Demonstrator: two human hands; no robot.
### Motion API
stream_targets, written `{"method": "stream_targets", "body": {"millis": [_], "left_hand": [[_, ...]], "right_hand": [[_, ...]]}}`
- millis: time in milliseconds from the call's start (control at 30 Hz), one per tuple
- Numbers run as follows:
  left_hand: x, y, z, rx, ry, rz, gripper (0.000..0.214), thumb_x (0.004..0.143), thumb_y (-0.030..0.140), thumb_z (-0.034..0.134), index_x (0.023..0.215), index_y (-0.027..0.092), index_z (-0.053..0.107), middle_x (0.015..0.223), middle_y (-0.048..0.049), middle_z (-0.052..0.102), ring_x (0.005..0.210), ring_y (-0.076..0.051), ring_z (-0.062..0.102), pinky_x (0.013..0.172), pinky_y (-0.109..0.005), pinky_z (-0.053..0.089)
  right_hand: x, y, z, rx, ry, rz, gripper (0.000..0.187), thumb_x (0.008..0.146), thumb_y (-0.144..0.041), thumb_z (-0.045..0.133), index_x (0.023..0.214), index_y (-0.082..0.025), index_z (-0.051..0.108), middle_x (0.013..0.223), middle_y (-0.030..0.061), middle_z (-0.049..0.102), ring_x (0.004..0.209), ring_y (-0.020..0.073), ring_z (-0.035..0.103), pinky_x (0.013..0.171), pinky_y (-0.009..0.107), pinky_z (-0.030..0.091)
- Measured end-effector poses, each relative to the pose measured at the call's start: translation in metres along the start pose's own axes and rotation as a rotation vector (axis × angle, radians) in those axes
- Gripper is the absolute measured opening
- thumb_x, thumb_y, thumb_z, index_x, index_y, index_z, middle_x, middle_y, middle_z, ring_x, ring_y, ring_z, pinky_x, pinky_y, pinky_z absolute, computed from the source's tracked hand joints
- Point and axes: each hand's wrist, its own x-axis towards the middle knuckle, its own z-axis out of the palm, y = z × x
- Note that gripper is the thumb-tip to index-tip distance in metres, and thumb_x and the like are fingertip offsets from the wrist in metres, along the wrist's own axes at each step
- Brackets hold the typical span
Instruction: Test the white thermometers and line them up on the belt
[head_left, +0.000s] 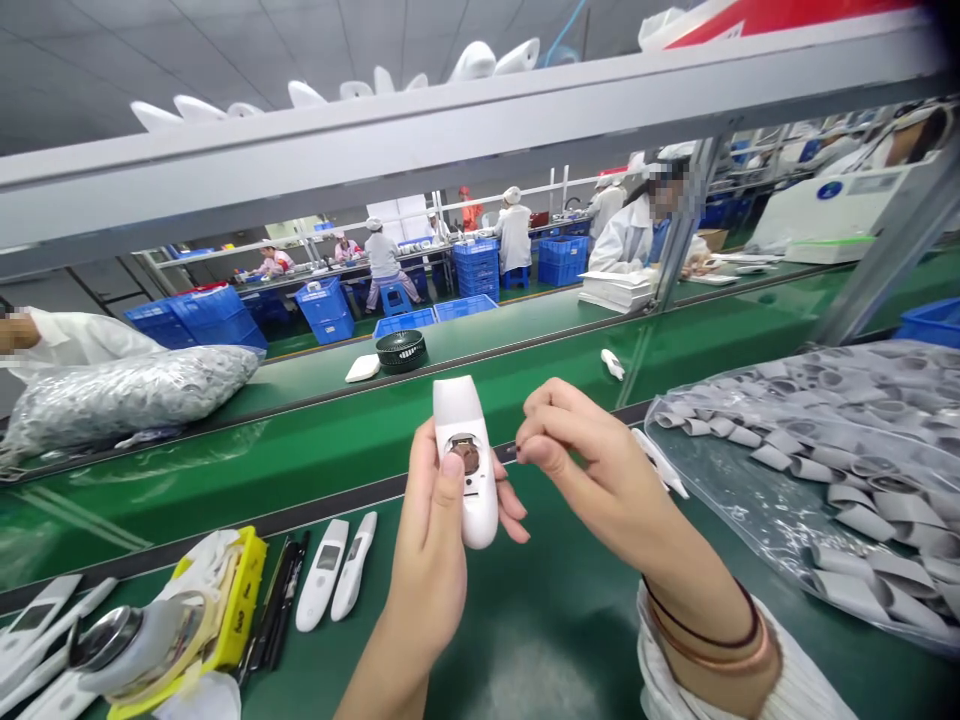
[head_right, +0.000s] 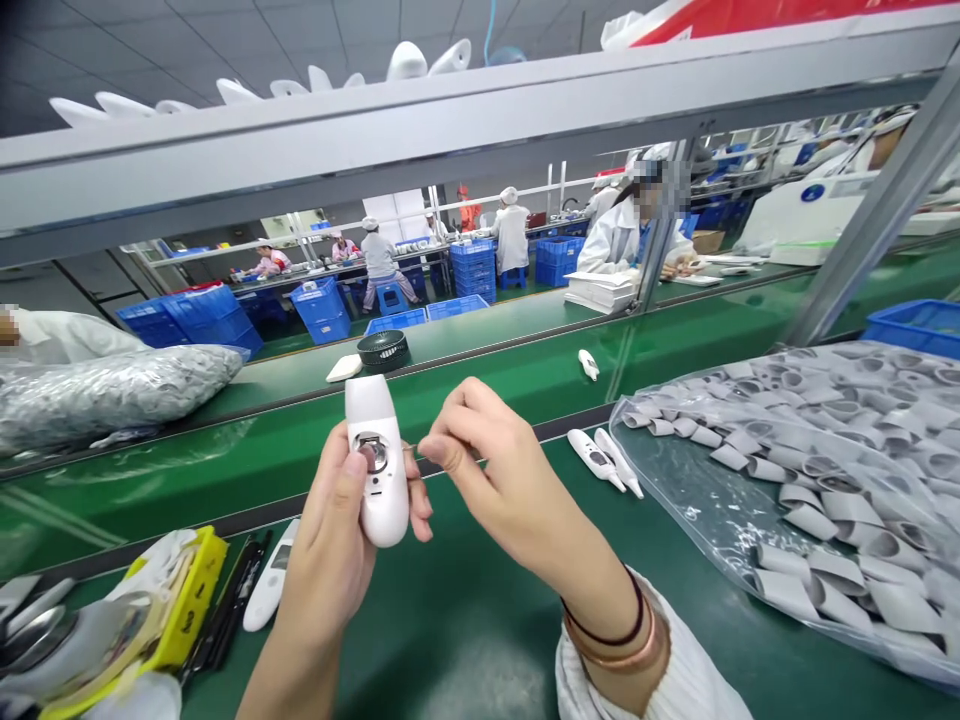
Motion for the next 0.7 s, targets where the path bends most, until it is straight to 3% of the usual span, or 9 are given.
{"method": "stream_targets", "body": {"millis": [133,300,400,500,567,700], "left_hand": [[-0.002,0.000,0.002,0.028,0.014,0.027,0.016,0.107,0.036,0.042,0.112,0.023,0.050,0.090,0.0016,0.065,0.065,-0.010,0.066,0.059,-0.022,0.057],[-0.006,-0.003,0.000,0.282,0.075,0.145,0.023,0.108,0.038,0.042,0.126,0.025,0.048,0.090,0.0011,0.063,0.069,-0.010,0.061,0.065,-0.022,0.052],[-0.007,0.001,-0.003,0.393,0.103,0.149,0.031,0.107,0.041,0.043,0.132,0.024,0.048,0.078,0.0031,0.061,0.062,-0.010,0.054,0.058,-0.020,0.046],[-0.005,0.009,-0.008,0.192,-0.009,-0.031,0.031,0.106,0.042,0.044,0.127,0.021,0.053,0.071,0.0036,0.059,0.049,-0.007,0.050,0.046,-0.017,0.041],[-0.003,0.014,-0.012,0.049,-0.095,-0.123,0.030,0.105,0.042,0.047,0.120,0.018,0.056,0.070,0.0029,0.059,0.045,-0.006,0.049,0.042,-0.015,0.039],[0.004,0.015,-0.019,0.015,-0.141,-0.211,0.035,0.103,0.041,0.048,0.128,0.017,0.055,0.070,0.0014,0.061,0.044,-0.006,0.050,0.041,-0.015,0.038]], "right_hand": [[-0.001,-0.003,0.005,-0.324,0.009,-0.194,0.038,0.106,-0.028,0.048,0.070,-0.018,0.054,0.067,-0.0006,0.051,0.060,0.0105,0.048,0.057,0.025,0.035],[-0.005,-0.006,0.008,-0.653,0.050,-0.262,0.042,0.106,-0.030,0.049,0.066,-0.018,0.054,0.057,-0.0016,0.052,0.052,0.0108,0.044,0.054,0.028,0.027],[-0.006,-0.008,0.010,-0.621,0.026,-0.244,0.041,0.106,-0.029,0.048,0.067,-0.018,0.056,0.057,-0.0016,0.054,0.051,0.0102,0.046,0.053,0.028,0.027],[-0.004,-0.007,0.014,-0.395,-0.063,-0.224,0.041,0.107,-0.028,0.046,0.069,-0.018,0.056,0.060,-0.0023,0.057,0.052,0.0084,0.050,0.053,0.024,0.032],[-0.002,-0.005,0.016,-0.308,-0.051,-0.241,0.039,0.107,-0.027,0.047,0.070,-0.018,0.056,0.060,-0.0026,0.058,0.052,0.0081,0.050,0.054,0.023,0.035],[0.003,-0.001,0.016,-0.385,0.033,-0.427,0.020,0.103,-0.017,0.049,0.092,-0.018,0.066,0.060,-0.0030,0.059,0.052,0.0102,0.048,0.053,0.025,0.035]]}}
